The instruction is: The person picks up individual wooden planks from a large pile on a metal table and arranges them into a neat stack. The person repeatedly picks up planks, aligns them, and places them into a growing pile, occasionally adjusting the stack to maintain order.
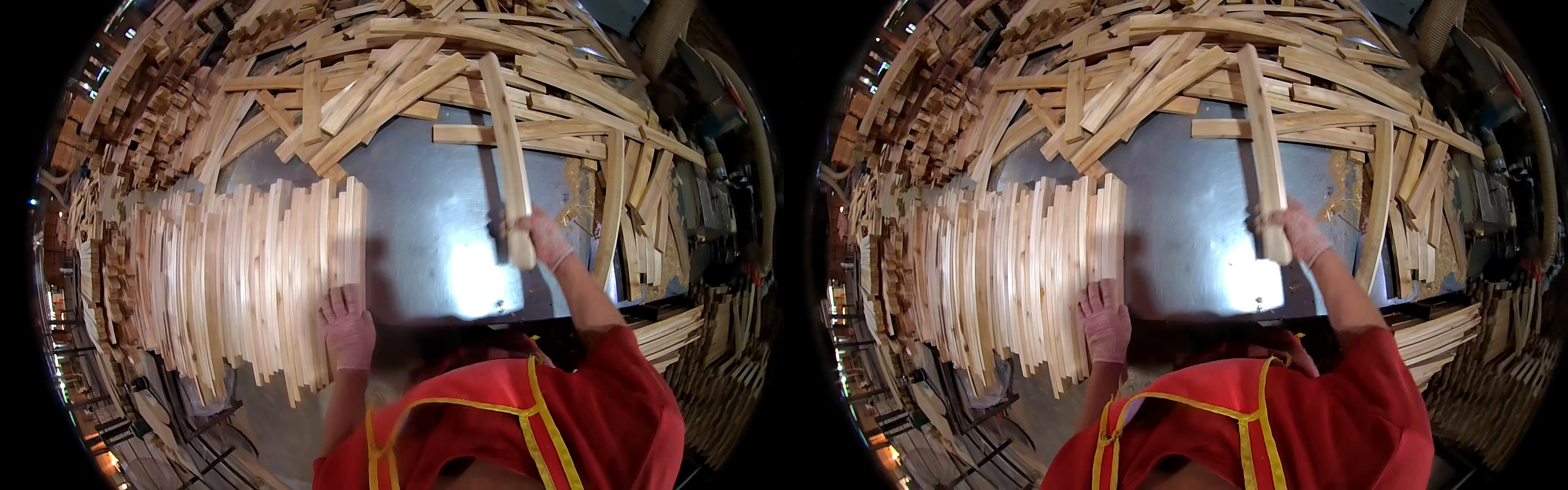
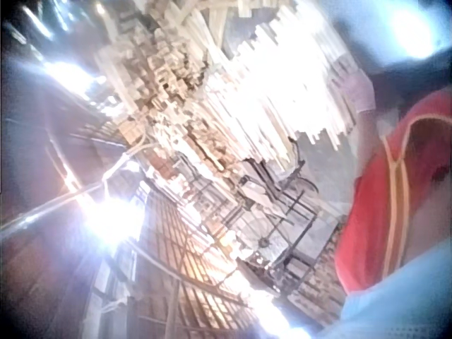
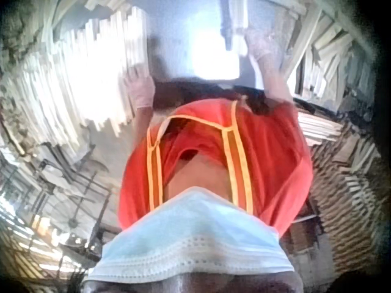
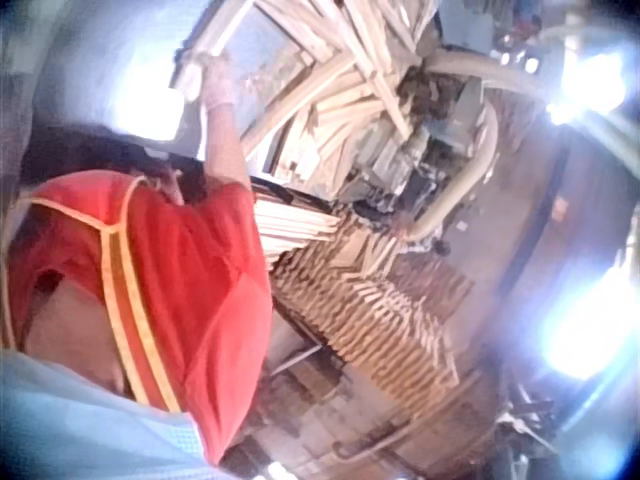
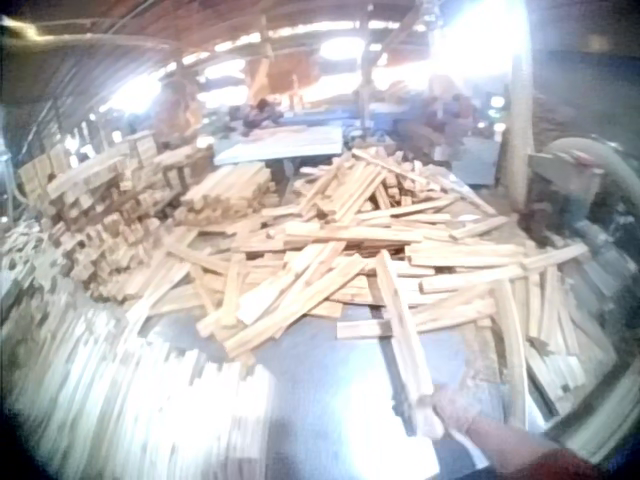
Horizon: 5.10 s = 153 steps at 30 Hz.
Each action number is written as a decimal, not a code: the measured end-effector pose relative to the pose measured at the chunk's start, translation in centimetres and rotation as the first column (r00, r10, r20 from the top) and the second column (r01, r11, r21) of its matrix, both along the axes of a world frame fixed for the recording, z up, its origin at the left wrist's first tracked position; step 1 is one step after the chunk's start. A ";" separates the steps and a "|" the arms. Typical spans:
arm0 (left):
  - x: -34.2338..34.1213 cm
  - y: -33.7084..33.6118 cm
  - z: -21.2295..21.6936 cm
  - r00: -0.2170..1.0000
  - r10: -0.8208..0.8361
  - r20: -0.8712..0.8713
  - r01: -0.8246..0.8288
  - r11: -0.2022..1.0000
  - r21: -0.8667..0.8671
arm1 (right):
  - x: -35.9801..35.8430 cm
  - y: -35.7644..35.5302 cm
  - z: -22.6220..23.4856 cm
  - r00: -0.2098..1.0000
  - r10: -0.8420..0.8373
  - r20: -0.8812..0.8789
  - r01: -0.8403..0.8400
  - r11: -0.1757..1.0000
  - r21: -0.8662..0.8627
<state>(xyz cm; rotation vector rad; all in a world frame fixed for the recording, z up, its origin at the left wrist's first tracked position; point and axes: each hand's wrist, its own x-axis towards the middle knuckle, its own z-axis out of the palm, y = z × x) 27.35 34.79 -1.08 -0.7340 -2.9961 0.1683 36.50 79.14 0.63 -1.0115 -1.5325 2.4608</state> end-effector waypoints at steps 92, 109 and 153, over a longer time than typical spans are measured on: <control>2.1 0.4 -1.2 0.989 -0.107 -0.101 0.121 0.981 0.151 | -13.5 15.1 0.4 0.860 -0.107 0.498 -0.504 -0.328 0.799; 1.2 0.8 3.4 0.980 -0.047 0.194 0.000 0.972 0.237 | -16.6 0.1 13.0 0.820 0.502 0.274 -0.531 0.490 0.691; -27.5 8.4 9.4 0.990 0.022 0.138 -0.040 0.991 0.131 | -1.7 5.6 2.0 0.994 -0.030 0.105 0.005 0.974 0.228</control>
